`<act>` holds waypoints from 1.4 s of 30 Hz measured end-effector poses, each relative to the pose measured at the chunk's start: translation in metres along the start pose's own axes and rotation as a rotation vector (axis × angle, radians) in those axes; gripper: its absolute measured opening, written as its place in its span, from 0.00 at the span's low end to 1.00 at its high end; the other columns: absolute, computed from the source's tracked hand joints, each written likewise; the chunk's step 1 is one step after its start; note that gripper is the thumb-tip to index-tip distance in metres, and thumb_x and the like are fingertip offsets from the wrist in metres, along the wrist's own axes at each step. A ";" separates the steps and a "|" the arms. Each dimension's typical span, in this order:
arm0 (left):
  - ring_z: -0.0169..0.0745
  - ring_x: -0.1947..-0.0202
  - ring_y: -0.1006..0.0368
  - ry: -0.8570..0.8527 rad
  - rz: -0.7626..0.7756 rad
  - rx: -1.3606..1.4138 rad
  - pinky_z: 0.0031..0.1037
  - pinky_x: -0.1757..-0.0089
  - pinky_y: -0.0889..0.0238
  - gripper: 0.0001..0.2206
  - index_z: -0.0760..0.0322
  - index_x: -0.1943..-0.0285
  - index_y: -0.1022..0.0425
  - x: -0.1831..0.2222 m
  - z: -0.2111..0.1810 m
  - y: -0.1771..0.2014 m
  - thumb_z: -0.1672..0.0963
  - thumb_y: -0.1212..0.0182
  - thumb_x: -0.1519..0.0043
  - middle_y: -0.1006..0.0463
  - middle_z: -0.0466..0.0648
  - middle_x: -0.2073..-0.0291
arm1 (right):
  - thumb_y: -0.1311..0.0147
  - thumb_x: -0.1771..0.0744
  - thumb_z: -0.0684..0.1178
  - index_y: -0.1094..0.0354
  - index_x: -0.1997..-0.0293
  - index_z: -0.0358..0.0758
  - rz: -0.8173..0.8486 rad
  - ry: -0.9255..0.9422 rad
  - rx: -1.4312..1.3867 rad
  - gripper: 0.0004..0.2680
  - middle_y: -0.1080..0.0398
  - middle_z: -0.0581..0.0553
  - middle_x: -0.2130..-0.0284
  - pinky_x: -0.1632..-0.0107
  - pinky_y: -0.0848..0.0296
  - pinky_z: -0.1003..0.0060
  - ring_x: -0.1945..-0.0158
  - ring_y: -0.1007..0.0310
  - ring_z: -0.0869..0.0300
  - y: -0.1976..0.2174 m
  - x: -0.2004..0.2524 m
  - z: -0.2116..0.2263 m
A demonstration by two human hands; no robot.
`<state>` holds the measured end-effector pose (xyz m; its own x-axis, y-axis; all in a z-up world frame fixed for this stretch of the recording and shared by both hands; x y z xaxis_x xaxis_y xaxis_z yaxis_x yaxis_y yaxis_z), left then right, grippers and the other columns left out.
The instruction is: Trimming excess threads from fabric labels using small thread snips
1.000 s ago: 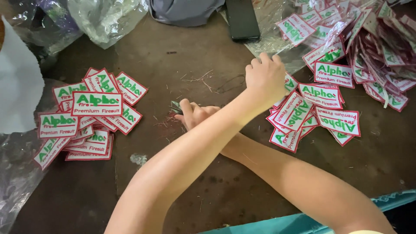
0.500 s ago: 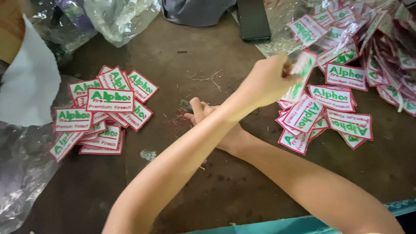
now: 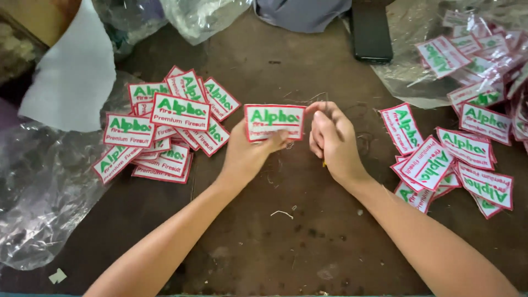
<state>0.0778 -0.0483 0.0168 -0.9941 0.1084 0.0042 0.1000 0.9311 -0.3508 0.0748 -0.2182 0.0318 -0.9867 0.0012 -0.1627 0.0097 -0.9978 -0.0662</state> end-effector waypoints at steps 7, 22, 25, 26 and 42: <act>0.53 0.61 0.18 0.085 0.093 0.069 0.47 0.57 0.20 0.12 0.78 0.51 0.28 0.007 -0.006 -0.005 0.58 0.49 0.31 0.17 0.62 0.64 | 0.45 0.30 0.45 0.29 0.65 0.39 -0.039 -0.009 0.363 0.05 0.35 0.50 0.89 0.75 0.32 0.74 0.83 0.33 0.67 0.008 0.000 -0.019; 0.46 0.66 0.19 0.004 0.037 -0.064 0.31 0.71 0.19 0.12 0.78 0.50 0.22 -0.012 0.020 0.023 0.59 0.43 0.33 0.18 0.63 0.62 | 0.41 0.32 0.58 0.48 0.43 0.35 -0.086 0.283 0.960 0.21 0.31 0.37 0.75 0.65 0.29 0.52 0.73 0.27 0.42 -0.022 0.022 0.035; 0.50 0.62 0.18 -0.048 0.072 -0.059 0.32 0.66 0.19 0.10 0.75 0.48 0.23 -0.005 0.003 0.017 0.60 0.44 0.33 0.18 0.63 0.59 | 0.49 0.30 0.50 0.39 0.45 0.32 -0.007 0.579 1.252 0.13 0.30 0.45 0.74 0.59 0.30 0.59 0.69 0.25 0.51 -0.036 0.030 0.034; 0.47 0.62 0.18 -0.073 0.074 -0.088 0.31 0.66 0.19 0.09 0.74 0.49 0.23 -0.003 -0.003 0.015 0.60 0.44 0.33 0.18 0.62 0.60 | 0.51 0.28 0.51 0.37 0.46 0.31 -0.023 0.635 1.348 0.12 0.32 0.45 0.73 0.60 0.30 0.60 0.69 0.26 0.51 -0.035 0.030 0.031; 0.37 0.64 0.24 -0.058 0.105 -0.192 0.24 0.67 0.21 0.11 0.72 0.46 0.23 -0.004 -0.003 0.017 0.61 0.38 0.36 0.19 0.58 0.64 | 0.50 0.28 0.57 0.36 0.43 0.37 -0.029 0.584 1.587 0.14 0.35 0.47 0.67 0.72 0.25 0.63 0.73 0.23 0.51 -0.035 0.029 0.027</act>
<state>0.0835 -0.0315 0.0134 -0.9779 0.1937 -0.0786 0.2042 0.9655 -0.1614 0.0411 -0.1853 0.0556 -0.7927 -0.3197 -0.5191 -0.5251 -0.0745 0.8478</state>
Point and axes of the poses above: each hand's wrist, its own x-axis away from the middle knuckle, its own y-axis out of the back of the hand, z = x × y, the point moved 8 cm from there along -x, towards the middle knuckle
